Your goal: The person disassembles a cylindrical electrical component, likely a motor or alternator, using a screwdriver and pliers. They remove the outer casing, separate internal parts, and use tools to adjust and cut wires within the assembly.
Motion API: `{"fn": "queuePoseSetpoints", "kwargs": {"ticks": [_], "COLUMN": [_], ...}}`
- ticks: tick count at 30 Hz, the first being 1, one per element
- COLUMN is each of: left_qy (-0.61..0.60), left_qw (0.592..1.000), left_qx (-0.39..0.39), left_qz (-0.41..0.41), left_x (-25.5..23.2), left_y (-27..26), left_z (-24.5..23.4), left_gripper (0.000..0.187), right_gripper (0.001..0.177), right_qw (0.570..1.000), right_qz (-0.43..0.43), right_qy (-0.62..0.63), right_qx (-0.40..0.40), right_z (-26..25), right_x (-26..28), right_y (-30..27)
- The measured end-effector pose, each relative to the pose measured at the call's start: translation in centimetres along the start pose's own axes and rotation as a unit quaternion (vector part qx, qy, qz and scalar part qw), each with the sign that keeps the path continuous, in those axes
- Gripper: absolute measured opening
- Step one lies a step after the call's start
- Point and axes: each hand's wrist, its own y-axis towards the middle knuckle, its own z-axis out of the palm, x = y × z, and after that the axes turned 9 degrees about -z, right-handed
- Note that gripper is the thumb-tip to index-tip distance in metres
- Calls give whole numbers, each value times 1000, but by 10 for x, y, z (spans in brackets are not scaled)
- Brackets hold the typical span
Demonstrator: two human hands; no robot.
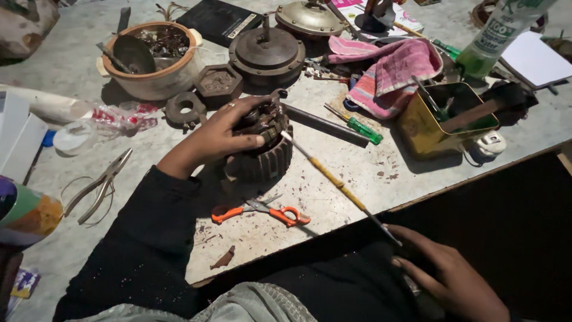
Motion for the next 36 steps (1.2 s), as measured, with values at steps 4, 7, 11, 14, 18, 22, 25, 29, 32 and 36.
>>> {"fn": "queuePoseSetpoints", "kwargs": {"ticks": [4, 7, 11, 14, 18, 22, 25, 29, 32, 36], "left_qy": [4, 35, 2, -47, 30, 34, 57, 35, 19, -6], "left_qw": [1000, 999, 1000, 997, 999, 996, 994, 995, 994, 993], "left_qx": [-8, -33, -18, -3, -31, -28, -37, -53, -60, -61], "left_qz": [-29, -2, -14, -61, -31, -80, -86, -83, -85, -99], "left_x": [1, 0, -2, 2, 13, 21, 18, 7, 1, 5], "left_y": [-1, -5, -6, -5, -1, -1, -1, -2, -2, -5], "left_z": [2, 3, 2, 0, -5, -6, -2, 2, 3, 6], "left_gripper": [87, 85, 85, 88, 95, 95, 91, 96, 93, 97], "right_gripper": [66, 66, 65, 62, 58, 61, 70, 93, 87, 86], "right_qw": [998, 997, 998, 995, 992, 997, 995, 968, 929, 923], "right_qz": [-7, -26, -22, -76, -119, -52, 19, 12, 136, 84], "right_qy": [-54, -69, -63, -54, -35, -42, -99, -239, -312, -355], "right_qx": [18, 1, -4, -20, -35, -30, 7, 74, 143, 125], "right_z": [2, 5, 9, 14, 23, 24, 15, -2, -7, -15], "right_x": [8, 11, 11, 10, 11, 21, 35, 61, 79, 77], "right_y": [2, 3, 0, 2, 6, 4, 1, -2, -5, -7]}}
